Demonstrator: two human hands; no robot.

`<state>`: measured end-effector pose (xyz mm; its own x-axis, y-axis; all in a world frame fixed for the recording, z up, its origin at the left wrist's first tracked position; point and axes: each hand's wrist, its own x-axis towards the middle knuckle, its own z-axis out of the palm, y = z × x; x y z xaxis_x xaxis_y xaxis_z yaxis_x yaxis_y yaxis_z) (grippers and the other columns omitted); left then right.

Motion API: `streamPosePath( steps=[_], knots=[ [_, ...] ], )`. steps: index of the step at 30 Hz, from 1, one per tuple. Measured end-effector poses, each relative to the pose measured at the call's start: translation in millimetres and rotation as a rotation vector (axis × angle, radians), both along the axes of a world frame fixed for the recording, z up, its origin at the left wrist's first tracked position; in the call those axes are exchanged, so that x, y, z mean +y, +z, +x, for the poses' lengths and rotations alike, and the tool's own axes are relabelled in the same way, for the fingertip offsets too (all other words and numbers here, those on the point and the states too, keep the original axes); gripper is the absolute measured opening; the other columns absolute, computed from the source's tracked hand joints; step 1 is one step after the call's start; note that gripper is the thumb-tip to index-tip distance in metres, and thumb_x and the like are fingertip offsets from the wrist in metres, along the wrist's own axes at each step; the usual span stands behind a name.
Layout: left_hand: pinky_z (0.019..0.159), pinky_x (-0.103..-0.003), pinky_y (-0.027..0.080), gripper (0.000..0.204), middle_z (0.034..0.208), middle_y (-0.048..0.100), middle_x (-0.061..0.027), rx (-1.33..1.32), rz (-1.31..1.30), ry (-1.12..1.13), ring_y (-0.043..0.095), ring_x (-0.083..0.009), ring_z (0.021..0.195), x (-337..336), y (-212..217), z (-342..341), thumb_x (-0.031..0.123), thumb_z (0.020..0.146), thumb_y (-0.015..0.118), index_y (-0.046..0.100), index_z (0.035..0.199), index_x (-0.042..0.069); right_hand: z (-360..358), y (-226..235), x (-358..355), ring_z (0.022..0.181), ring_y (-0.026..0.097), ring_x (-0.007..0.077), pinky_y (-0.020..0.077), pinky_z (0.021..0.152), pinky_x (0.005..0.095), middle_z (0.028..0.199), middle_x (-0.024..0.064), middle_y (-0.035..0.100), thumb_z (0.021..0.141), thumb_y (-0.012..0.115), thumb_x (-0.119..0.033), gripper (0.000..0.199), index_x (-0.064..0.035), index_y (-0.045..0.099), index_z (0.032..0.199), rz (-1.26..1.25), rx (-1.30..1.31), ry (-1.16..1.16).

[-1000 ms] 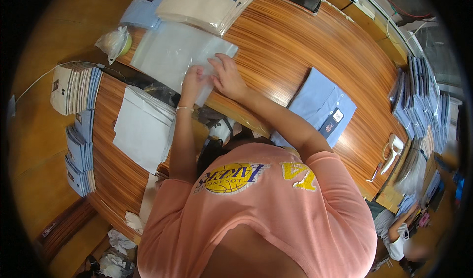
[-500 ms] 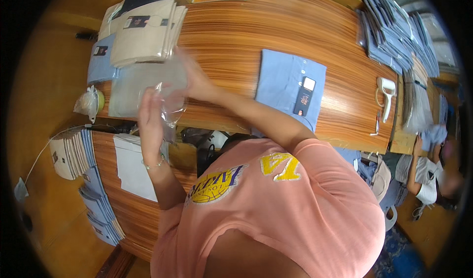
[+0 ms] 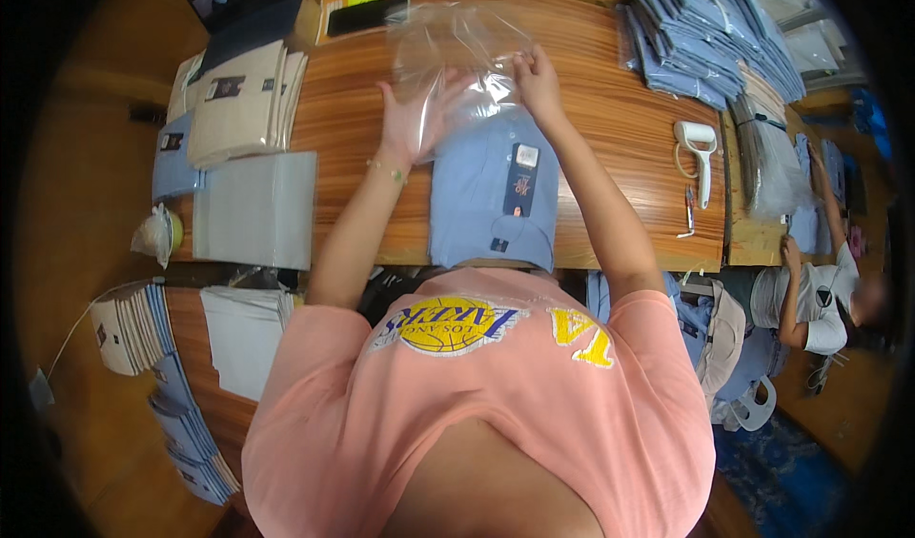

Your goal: The person folds shirts by placing a cardboard guide on the back, folding the sleeves and sides over it, and kemudian placing the folded shirt into a plastic bag.

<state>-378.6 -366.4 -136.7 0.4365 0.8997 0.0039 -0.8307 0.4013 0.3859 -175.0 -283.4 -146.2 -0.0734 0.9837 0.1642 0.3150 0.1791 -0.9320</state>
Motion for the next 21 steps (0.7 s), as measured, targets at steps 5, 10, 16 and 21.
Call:
streamPosePath(
  steps=[5, 10, 16, 21],
  knots=[
    [0.082, -0.03, 0.05, 0.045, 0.118, 0.058, -0.0112, 0.595, -0.001, 0.138, 0.057, -0.0177, 0.106, -2, 0, 2, 0.012, 0.085, 0.06, 0.044, 0.126, 0.002, 21, 25, -7, 0.076, 0.06, 0.0213, 0.0516, 0.065, 0.0336, 0.104, 0.013, 0.059, 0.085, 0.057, -0.016, 0.051, -0.0064, 0.036, 0.13, -0.522, 0.575, 0.154],
    [0.093, -0.035, 0.047, 0.039, 0.12, 0.054, -0.019, 0.502, -0.024, 0.069, 0.055, -0.0253, 0.11, 24, -18, -1, 0.0, 0.087, 0.048, 0.042, 0.126, -0.003, 59, 7, -7, 0.097, 0.058, 0.0167, 0.0512, 0.073, 0.0305, 0.115, 0.0116, 0.057, 0.085, 0.058, -0.012, 0.051, -0.0043, 0.038, 0.132, -0.691, 0.42, 0.364],
    [0.085, -0.029, 0.051, 0.032, 0.111, 0.059, -0.0163, 0.562, -0.081, 0.02, 0.061, -0.0222, 0.099, 22, -21, -24, 0.003, 0.087, 0.054, 0.049, 0.118, -0.005, 57, 19, -2, 0.084, 0.062, 0.0139, 0.0499, 0.071, 0.0252, 0.09, 0.0056, 0.065, 0.086, 0.057, -0.014, 0.02, -0.0022, 0.062, 0.101, -0.636, 0.183, 0.412],
    [0.074, -0.026, 0.054, 0.024, 0.096, 0.065, -0.0137, 0.682, -0.102, 0.242, 0.064, -0.018, 0.087, 24, -13, -20, 0.009, 0.086, 0.061, 0.058, 0.105, -0.004, 58, 31, -7, 0.065, 0.055, 0.01, 0.0413, 0.063, 0.0206, 0.07, 0.0041, 0.061, 0.091, 0.05, -0.019, 0.021, -0.0031, 0.061, 0.085, -0.423, 0.26, 0.167]
  ],
)
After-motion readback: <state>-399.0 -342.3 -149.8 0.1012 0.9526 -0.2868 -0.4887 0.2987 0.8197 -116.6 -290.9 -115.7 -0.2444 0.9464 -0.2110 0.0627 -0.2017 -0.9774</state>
